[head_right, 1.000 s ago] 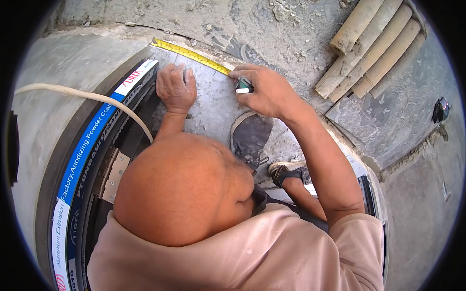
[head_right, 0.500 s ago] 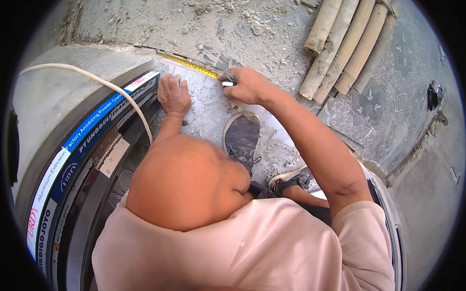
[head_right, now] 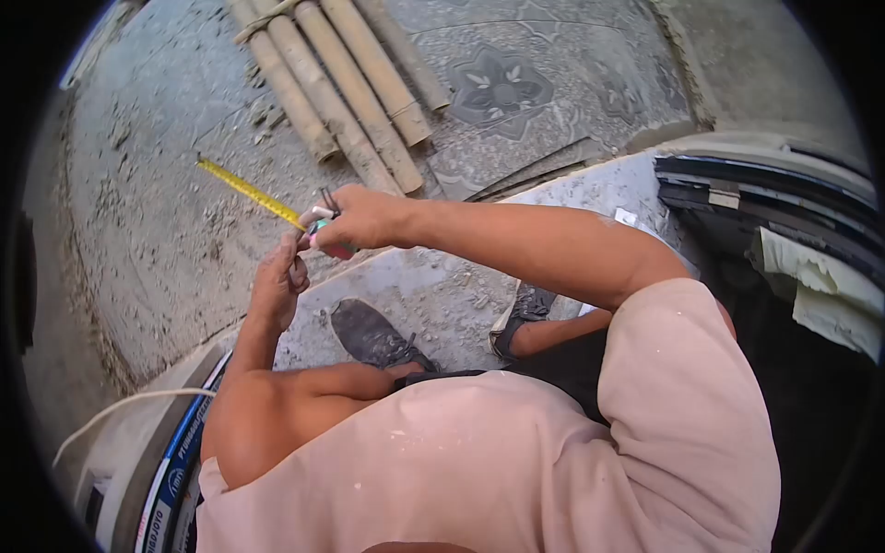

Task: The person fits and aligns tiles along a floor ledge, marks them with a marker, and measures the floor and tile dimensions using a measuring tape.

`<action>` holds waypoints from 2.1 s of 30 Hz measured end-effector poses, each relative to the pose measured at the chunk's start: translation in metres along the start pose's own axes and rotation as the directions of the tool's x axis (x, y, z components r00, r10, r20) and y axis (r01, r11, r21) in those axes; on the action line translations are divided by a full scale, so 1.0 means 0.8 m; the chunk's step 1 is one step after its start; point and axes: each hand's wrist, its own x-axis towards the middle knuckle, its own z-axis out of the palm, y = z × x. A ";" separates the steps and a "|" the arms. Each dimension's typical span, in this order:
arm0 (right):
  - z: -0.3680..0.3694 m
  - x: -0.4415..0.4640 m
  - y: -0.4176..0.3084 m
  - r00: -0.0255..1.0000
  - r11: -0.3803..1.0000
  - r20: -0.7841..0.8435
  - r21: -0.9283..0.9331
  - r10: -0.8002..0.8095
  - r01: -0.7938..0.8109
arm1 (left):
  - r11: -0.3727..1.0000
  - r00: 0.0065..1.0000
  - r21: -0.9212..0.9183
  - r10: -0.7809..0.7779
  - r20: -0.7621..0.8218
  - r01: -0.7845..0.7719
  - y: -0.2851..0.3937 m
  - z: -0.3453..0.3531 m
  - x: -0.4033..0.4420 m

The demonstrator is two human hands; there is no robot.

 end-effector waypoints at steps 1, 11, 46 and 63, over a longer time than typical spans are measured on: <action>-0.012 -0.024 -0.021 0.998 0.994 -0.042 -0.101 -0.056 0.052 | 0.995 0.995 -0.068 -0.061 0.082 0.066 0.019 0.025 0.014; -0.192 -0.235 -0.029 0.836 0.900 -0.430 -0.407 -0.342 0.160 | 0.993 0.953 -0.008 -0.110 0.284 0.117 0.121 0.340 0.111; -0.590 -0.473 0.427 -0.119 0.603 -0.918 -0.147 -0.378 -0.784 | 0.329 0.963 0.923 -0.111 0.246 -0.198 -0.191 0.825 0.475; -0.590 -0.477 0.428 -0.100 0.605 -0.914 -0.176 -0.393 -0.776 | 0.430 0.940 0.895 -0.238 0.243 -0.123 -0.202 0.828 0.494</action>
